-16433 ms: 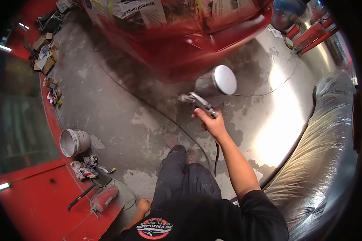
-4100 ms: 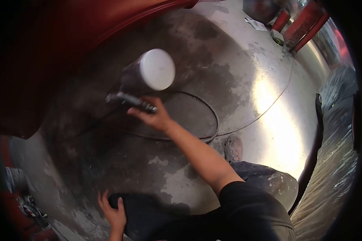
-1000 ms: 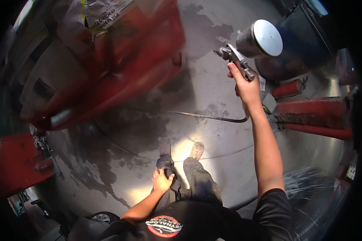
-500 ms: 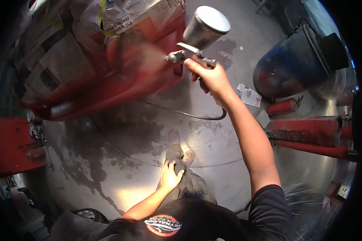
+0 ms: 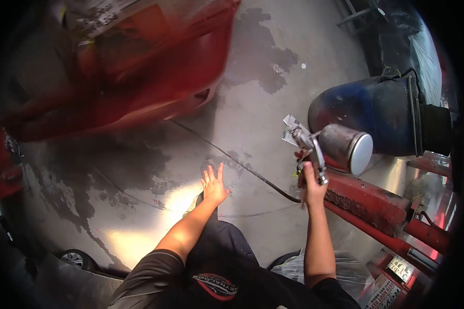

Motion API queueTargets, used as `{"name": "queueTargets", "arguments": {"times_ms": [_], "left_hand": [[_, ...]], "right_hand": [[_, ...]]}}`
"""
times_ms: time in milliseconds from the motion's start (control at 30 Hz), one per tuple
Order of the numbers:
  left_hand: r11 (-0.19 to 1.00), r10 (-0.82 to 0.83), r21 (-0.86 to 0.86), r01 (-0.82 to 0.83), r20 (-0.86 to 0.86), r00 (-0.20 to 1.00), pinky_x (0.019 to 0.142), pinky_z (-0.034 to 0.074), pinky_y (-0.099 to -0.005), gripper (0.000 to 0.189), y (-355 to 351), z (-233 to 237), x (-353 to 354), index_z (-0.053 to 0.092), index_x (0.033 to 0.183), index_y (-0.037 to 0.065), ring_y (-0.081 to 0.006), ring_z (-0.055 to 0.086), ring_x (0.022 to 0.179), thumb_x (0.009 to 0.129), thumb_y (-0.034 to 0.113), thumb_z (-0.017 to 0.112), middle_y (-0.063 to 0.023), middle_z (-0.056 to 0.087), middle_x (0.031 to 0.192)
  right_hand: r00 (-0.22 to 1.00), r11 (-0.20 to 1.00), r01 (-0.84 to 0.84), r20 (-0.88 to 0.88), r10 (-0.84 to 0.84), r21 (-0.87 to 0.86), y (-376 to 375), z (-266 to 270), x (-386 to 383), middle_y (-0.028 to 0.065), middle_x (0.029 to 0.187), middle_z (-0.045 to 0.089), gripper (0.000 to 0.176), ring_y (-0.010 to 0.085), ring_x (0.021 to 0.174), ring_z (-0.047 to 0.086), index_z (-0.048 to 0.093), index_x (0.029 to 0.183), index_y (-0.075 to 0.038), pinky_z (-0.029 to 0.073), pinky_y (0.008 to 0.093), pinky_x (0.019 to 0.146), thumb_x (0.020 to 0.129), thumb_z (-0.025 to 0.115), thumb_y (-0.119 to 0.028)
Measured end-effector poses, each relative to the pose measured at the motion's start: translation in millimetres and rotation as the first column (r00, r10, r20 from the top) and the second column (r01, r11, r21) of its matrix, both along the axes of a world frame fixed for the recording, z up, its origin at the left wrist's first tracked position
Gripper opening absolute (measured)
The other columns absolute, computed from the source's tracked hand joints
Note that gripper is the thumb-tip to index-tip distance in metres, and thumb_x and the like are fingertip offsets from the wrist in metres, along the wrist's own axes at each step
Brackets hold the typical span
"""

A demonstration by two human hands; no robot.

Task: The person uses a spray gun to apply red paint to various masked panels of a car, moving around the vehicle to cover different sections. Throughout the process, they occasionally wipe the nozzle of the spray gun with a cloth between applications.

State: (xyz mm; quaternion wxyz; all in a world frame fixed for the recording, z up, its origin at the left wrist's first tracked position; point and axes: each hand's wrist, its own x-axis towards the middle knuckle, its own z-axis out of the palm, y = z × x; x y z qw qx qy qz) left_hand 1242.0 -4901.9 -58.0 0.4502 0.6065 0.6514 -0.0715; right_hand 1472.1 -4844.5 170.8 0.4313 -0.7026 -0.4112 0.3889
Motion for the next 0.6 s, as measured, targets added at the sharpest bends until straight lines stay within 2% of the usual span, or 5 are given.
{"name": "queueTargets", "arguments": {"times_ms": [100, 233, 400, 533, 600], "left_hand": [[0.981, -0.18, -0.071, 0.179, -0.001, 0.984, 0.114, 0.02, -0.0628, 0.115, 34, -18, 50, 0.009, 0.155, 0.03, -0.0495, 0.013, 0.145, 0.07, 0.037, 0.085, -0.0282, 0.011, 0.158], [0.883, -0.423, -0.219, 0.416, 0.014, 0.906, 0.112, 0.017, -0.0676, 0.104, 39, -60, 97, 0.023, 0.153, 0.029, -0.05, 0.011, 0.145, 0.069, 0.043, 0.083, -0.0271, 0.01, 0.158], [0.774, -0.596, -0.212, 0.596, 0.069, 0.8, 0.111, 0.014, -0.0705, 0.072, -35, -170, 113, 0.047, 0.144, 0.024, -0.0503, 0.012, 0.145, 0.08, 0.05, 0.07, -0.0257, 0.017, 0.158], [0.873, -0.328, -0.366, 0.321, 0.045, 0.944, 0.113, 0.016, -0.0664, 0.057, -60, -163, 152, 0.053, 0.137, 0.017, -0.053, 0.016, 0.142, 0.087, 0.043, 0.062, -0.0255, 0.027, 0.154], [0.916, -0.256, -0.317, 0.246, 0.012, 0.967, 0.114, 0.021, -0.0595, 0.053, -61, -156, 193, 0.054, 0.134, 0.014, -0.042, 0.025, 0.142, 0.09, 0.043, 0.058, -0.0233, 0.041, 0.146]], "right_hand": [[0.978, 0.978, -0.179, -0.131, 0.164, -0.108, -10, -15, 10, 0.001, 0.085, 0.066, 0.04, 0.0035, 0.051, 0.045, 0.063, 0.12, 0.002, 0.034, 0.0202, 0.046, 0.093, 0.065, -0.028], [0.923, 0.918, -0.353, -0.225, 0.311, -0.18, -8, -38, 31, 0.0115, 0.108, 0.069, 0.043, 0.0188, 0.096, 0.064, 0.061, 0.122, 0.003, 0.047, 0.0315, 0.088, 0.088, 0.07, -0.022], [0.845, 0.86, -0.474, -0.375, 0.382, -0.189, 6, -71, 72, 0.012, 0.111, 0.066, 0.047, 0.0234, 0.104, 0.062, 0.058, 0.127, 0.0, 0.046, 0.0343, 0.093, 0.085, 0.073, -0.017], [0.77, 0.81, -0.56, -0.47, 0.432, -0.174, 29, -97, 124, 0.0119, 0.117, 0.063, 0.051, 0.0233, 0.111, 0.058, 0.055, 0.131, -0.002, 0.043, 0.0357, 0.097, 0.085, 0.073, -0.014], [0.749, 0.79, -0.604, -0.414, 0.518, -0.106, 44, -127, 156, 0.012, 0.12, 0.062, 0.051, 0.0207, 0.11, 0.058, 0.055, 0.132, -0.001, 0.043, 0.0342, 0.095, 0.087, 0.071, -0.019]]}}
